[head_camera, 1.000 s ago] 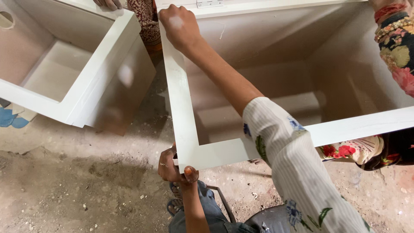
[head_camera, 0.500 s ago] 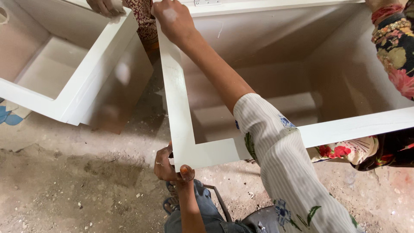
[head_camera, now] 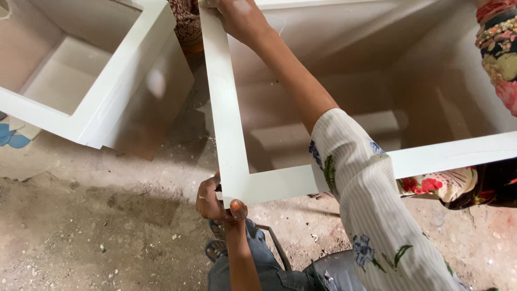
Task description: The person sands the edges and corners of a white wooden cabinet using a sanding block. They work on the top rim and side edges, then move to the lower front edge, smoothing the surface by hand.
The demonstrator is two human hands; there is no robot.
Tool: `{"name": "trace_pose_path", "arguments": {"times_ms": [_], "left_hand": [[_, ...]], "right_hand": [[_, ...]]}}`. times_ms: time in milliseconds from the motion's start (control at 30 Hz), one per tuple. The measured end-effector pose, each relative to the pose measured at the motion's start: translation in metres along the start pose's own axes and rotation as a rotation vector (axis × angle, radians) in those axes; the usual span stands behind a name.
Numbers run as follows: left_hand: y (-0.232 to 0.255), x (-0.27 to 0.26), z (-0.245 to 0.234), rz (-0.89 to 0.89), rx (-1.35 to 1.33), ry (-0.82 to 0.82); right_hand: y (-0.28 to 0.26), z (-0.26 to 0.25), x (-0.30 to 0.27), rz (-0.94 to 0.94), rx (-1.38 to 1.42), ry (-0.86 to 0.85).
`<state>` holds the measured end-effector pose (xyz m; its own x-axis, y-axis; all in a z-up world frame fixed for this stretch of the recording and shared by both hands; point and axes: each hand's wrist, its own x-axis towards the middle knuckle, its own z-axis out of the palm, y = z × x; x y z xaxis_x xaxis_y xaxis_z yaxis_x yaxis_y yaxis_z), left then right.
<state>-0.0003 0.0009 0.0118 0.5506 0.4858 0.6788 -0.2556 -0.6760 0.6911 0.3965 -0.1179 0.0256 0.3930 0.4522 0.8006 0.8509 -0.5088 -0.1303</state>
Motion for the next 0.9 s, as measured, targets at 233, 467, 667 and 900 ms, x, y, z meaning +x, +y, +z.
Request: {"name": "trace_pose_path", "arguments": {"times_ms": [233, 467, 667, 900], "left_hand": [[0.004, 0.006, 0.005, 0.039, -0.072, -0.009], [0.002, 0.000, 0.007, 0.014, -0.077, -0.008], [0.000, -0.001, 0.008, 0.022, -0.052, 0.021], [0.001, 0.000, 0.005, 0.037, -0.045, -0.019]], "right_hand": [[0.001, -0.042, 0.018, -0.069, 0.154, -0.272], [0.001, -0.042, 0.016, 0.192, 0.311, -0.335], [0.016, -0.035, 0.021, 0.070, 0.301, -0.303], [-0.009, -0.044, 0.018, 0.155, 0.153, -0.383]]}}
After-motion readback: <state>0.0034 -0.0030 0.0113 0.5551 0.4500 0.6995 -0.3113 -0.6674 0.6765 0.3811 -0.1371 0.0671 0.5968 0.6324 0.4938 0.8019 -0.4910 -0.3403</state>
